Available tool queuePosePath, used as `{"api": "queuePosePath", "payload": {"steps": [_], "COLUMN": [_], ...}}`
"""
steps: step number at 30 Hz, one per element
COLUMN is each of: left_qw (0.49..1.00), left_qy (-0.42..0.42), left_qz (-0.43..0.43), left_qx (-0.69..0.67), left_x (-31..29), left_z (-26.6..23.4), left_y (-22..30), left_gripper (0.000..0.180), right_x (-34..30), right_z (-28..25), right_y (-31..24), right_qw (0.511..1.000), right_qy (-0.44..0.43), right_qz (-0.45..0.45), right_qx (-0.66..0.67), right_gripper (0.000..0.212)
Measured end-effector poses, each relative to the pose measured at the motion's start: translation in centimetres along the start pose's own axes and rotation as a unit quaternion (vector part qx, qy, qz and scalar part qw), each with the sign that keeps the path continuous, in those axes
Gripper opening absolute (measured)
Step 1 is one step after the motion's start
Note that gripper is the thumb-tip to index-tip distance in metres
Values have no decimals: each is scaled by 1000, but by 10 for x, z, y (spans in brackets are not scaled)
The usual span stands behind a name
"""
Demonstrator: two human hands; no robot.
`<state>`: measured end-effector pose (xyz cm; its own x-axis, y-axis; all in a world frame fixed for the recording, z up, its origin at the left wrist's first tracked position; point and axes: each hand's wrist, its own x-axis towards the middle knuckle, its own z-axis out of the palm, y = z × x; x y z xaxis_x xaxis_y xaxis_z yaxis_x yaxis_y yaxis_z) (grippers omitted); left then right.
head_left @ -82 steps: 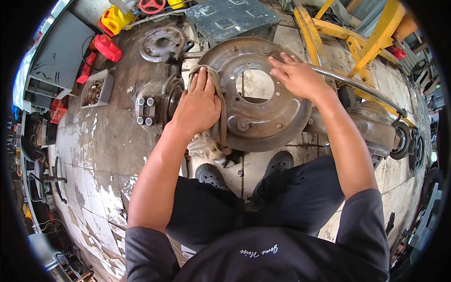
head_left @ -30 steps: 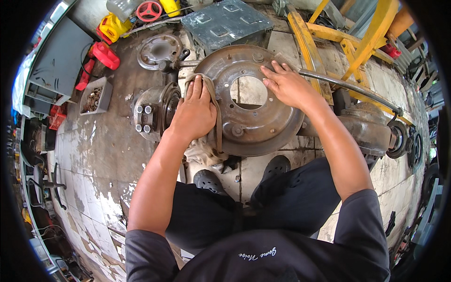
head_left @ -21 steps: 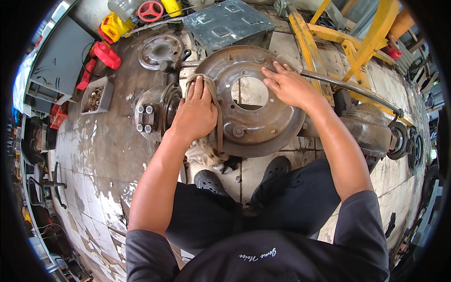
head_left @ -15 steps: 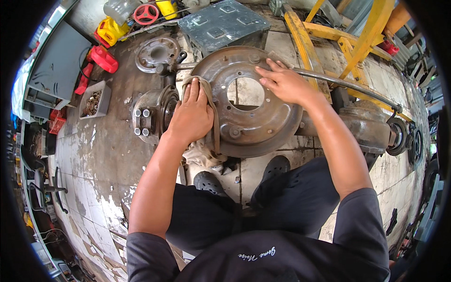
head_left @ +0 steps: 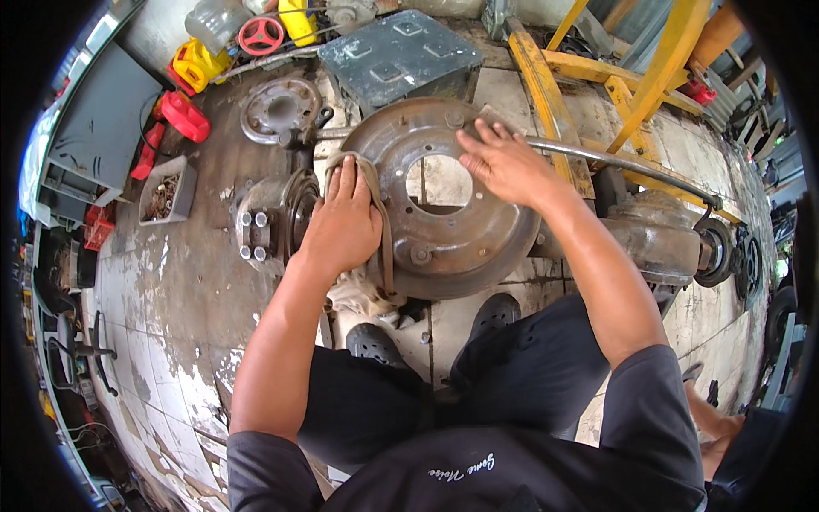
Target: The person wipes the surface of a large circular metal part with a cloth, repeatedly rubbing the same area. The person holds the part steady with one hand while cleaning with the other.
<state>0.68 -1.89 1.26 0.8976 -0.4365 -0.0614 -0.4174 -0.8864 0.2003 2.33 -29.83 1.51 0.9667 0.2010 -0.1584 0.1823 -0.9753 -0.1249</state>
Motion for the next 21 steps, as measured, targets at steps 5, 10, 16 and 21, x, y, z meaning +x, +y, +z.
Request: {"api": "queuePosePath", "payload": {"steps": [5, 10, 16, 21], "left_qw": [1000, 1000, 1000, 1000], "left_qy": [7, 6, 0, -1], "left_qz": [12, 0, -3, -8], "left_qx": [-6, -5, 7, 12], "left_x": [0, -3, -2, -1], "left_z": [2, 4, 1, 0], "left_y": [0, -2, 1, 7], "left_gripper": [63, 63, 62, 62], "right_x": [2, 3, 10, 19], "right_z": [5, 11, 11, 12], "right_y": [4, 2, 0, -1], "right_qw": [998, 998, 998, 997], "right_qy": [28, 40, 53, 70], "right_qz": [36, 22, 22, 40], "right_qx": [30, 44, 22, -5], "right_gripper": [64, 64, 66, 70]}}
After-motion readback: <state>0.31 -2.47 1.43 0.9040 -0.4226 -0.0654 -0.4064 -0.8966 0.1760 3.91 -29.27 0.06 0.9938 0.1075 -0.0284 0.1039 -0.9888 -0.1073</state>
